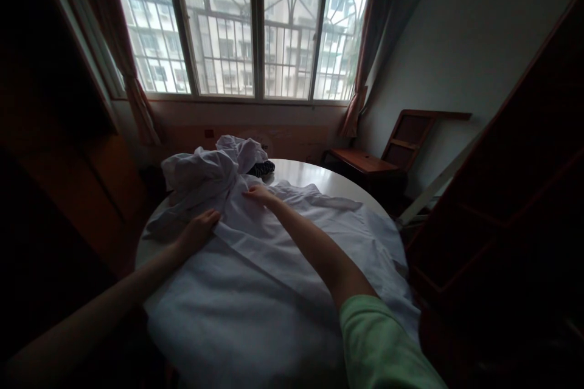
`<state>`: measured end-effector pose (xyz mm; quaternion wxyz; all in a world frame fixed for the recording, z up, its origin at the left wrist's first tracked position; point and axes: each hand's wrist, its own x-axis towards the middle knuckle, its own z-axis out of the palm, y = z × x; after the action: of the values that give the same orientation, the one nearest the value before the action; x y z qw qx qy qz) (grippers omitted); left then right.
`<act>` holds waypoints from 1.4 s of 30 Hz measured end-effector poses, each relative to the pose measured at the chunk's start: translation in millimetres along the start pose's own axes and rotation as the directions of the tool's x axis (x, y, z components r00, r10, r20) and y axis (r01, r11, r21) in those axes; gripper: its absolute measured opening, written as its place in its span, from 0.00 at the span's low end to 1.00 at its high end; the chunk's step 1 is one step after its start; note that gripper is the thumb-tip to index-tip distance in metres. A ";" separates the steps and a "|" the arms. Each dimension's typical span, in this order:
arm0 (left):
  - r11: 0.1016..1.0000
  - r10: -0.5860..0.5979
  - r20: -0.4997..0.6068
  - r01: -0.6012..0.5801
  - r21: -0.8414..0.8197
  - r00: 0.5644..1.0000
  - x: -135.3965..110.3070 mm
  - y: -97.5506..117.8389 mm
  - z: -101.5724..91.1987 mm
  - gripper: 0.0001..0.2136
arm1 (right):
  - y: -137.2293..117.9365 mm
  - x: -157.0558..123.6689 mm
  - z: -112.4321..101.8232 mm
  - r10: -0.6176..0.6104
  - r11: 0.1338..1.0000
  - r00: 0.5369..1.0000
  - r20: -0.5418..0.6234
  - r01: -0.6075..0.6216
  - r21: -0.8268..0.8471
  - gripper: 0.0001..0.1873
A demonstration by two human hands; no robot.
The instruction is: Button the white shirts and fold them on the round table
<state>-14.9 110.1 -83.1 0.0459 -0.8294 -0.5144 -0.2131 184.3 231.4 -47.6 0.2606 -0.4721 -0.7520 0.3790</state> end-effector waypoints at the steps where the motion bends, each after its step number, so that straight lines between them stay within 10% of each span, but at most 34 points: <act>1: 1.000 -0.006 0.003 0.006 -0.001 1.000 0.2 0.6 -0.4 0.05 | -0.3 0.2 0.1 0.009 1.000 0.999 -0.042 -0.009 0.013 0.13; 11: 0.999 0.000 0.013 0.000 0.035 1.000 0.6 2.4 -0.5 0.05 | 1.6 -9.2 -5.5 0.050 0.970 0.955 -0.291 -0.116 -0.213 0.08; 23: 0.992 0.025 -0.043 -0.030 -0.125 0.999 0.6 2.3 1.2 0.11 | 23.8 -65.1 -17.0 0.195 0.957 0.979 0.056 -0.203 0.207 0.20; 34: 0.964 0.125 0.087 -0.100 -0.248 0.988 7.9 -4.5 4.4 0.20 | 53.1 -151.4 -92.2 0.253 0.962 0.881 0.399 -0.186 -0.200 0.23; 38: 0.853 0.066 0.247 0.074 -0.517 0.967 13.5 -10.1 -6.0 0.23 | 57.6 -208.6 -107.3 0.222 0.933 0.920 0.323 -0.104 -0.343 0.20; 42: 0.529 -0.100 0.358 0.354 -0.771 0.928 27.4 -6.2 -21.4 0.23 | 62.2 -262.2 -118.3 0.185 0.904 0.964 0.191 -0.090 -0.417 0.18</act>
<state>-16.5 129.5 -53.6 -0.4458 -0.6992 -0.4600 -0.3175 414.6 48.3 -39.0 0.0422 -0.5217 -0.8034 0.2839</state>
